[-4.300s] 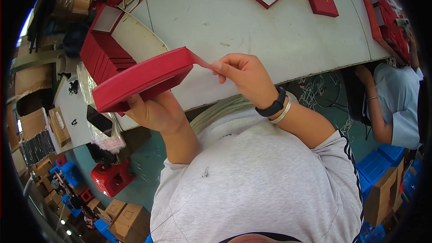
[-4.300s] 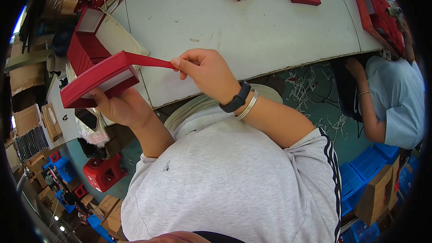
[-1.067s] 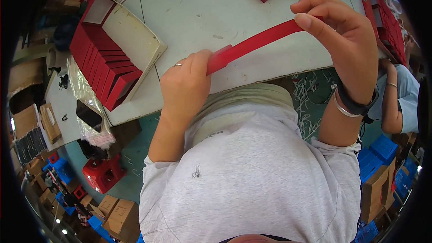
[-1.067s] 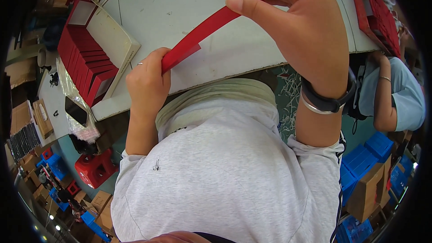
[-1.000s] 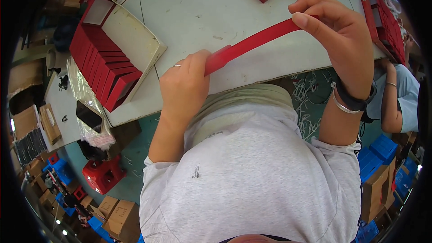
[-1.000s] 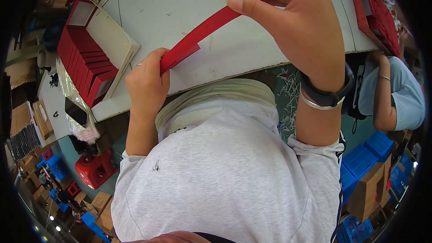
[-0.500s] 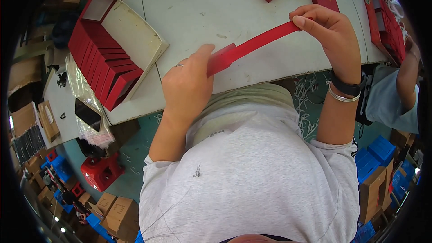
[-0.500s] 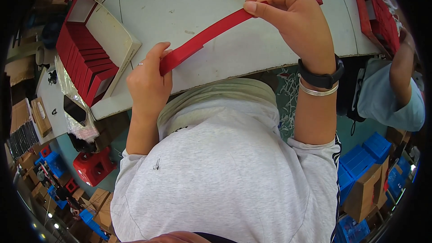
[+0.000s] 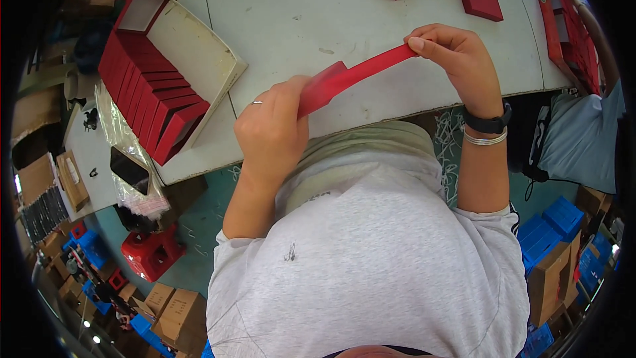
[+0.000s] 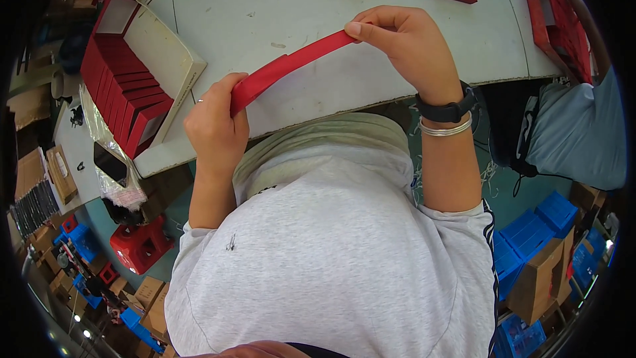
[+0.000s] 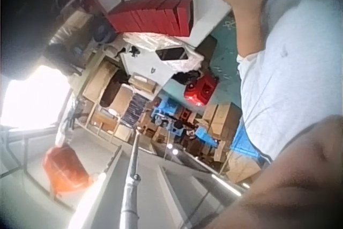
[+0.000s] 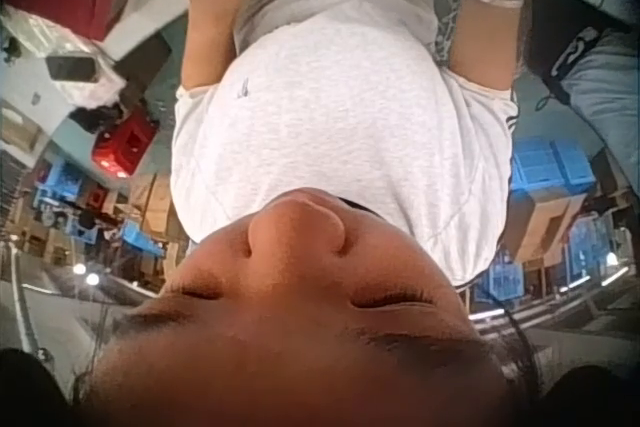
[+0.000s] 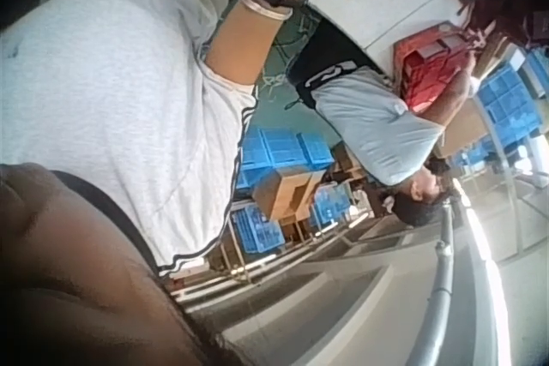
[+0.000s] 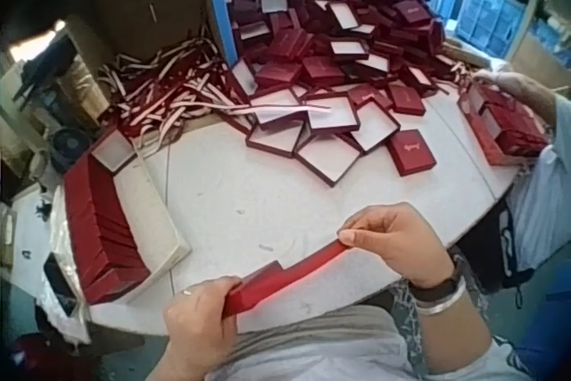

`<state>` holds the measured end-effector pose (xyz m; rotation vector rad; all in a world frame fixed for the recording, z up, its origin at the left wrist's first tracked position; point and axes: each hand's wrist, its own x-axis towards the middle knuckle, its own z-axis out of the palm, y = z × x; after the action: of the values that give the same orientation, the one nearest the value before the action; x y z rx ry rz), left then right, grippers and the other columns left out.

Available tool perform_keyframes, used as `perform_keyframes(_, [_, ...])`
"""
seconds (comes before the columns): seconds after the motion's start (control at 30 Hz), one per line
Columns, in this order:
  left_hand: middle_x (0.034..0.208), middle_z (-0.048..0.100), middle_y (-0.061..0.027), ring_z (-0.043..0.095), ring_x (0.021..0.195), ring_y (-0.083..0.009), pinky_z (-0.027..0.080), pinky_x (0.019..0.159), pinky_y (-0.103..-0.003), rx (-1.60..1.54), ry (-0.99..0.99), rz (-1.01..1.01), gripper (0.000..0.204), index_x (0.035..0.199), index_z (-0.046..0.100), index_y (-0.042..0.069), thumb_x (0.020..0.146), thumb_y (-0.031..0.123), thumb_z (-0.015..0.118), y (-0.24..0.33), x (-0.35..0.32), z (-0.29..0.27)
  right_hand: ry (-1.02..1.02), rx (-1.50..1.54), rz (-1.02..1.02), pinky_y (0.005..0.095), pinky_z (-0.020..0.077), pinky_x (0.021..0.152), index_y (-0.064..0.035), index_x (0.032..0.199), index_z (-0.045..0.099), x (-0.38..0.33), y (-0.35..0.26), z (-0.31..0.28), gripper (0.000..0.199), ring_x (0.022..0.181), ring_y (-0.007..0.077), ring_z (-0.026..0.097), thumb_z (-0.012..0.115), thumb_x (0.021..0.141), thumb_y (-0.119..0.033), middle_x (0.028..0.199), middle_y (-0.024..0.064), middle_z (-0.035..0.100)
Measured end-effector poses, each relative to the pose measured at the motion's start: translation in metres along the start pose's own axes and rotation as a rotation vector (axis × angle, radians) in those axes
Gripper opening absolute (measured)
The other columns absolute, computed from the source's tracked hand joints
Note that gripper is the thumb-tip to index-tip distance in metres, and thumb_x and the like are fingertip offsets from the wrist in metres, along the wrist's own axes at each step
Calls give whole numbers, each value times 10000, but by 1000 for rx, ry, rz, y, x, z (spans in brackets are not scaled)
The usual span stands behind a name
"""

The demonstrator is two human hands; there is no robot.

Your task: Assembling and threading ribbons into red jewelry boxes at a factory workbench.

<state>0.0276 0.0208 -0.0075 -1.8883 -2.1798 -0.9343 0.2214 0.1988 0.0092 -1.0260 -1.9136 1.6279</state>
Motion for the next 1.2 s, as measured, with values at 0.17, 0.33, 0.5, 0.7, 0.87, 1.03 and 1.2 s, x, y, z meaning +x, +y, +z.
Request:
perform_keyframes(0.17, [751, 622, -98, 578, 575, -234, 446, 525, -287, -37, 17, -27, 311, 918, 617, 56, 660, -99, 538, -1, 0, 1, -29, -13, 90, 224, 427, 748, 16, 890, 661, 2, 14, 9, 197, 794, 91, 549, 614, 850, -171, 837, 27, 631])
perform_keyframes(0.33, [688, 588, -68, 545, 533, -218, 420, 472, -300, -58, 97, 31, 328, 903, 602, 74, 602, -54, 572, -7, 0, 8, -16, 28, 90, 225, 431, 740, 6, 912, 669, 3, 22, 16, 214, 783, 86, 551, 617, 851, -192, 831, 22, 639])
perform_keyframes(0.5, [704, 597, -71, 550, 539, -217, 427, 482, -296, -95, 133, 35, 331, 900, 604, 62, 599, -70, 567, -8, -4, 9, -41, 69, 177, 222, 439, 730, -5, 942, 674, 6, 36, 34, 228, 774, 84, 563, 619, 852, -207, 839, 29, 651])
perform_keyframes(0.7, [771, 634, -104, 591, 613, -166, 459, 575, -246, -182, 99, -63, 268, 949, 597, 8, 714, -103, 530, -14, -14, 4, -32, 145, 178, 218, 454, 619, -18, 862, 686, 11, 33, 57, 264, 680, 76, 569, 662, 814, -277, 732, 26, 651])
perform_keyframes(0.87, [767, 642, -103, 585, 574, -200, 458, 553, -252, -255, 172, -181, 314, 928, 608, 16, 670, -120, 491, -17, -19, 6, -140, 96, 219, 232, 482, 673, -23, 918, 667, 18, 30, 67, 220, 777, 107, 635, 611, 861, -228, 835, 39, 667])
perform_keyframes(1.03, [774, 645, -106, 582, 571, -190, 455, 553, -245, -257, 174, -174, 315, 931, 607, 11, 675, -124, 482, -20, -19, 6, -150, 112, 242, 232, 483, 671, -25, 916, 668, 22, 27, 68, 220, 773, 108, 639, 614, 860, -231, 828, 40, 668])
perform_keyframes(1.2, [781, 650, -106, 581, 571, -182, 455, 554, -240, -299, 185, -183, 313, 930, 608, 6, 674, -123, 481, -22, -20, 6, -180, 104, 249, 231, 482, 674, -27, 912, 668, 22, 28, 70, 222, 770, 109, 641, 618, 859, -236, 832, 41, 669])
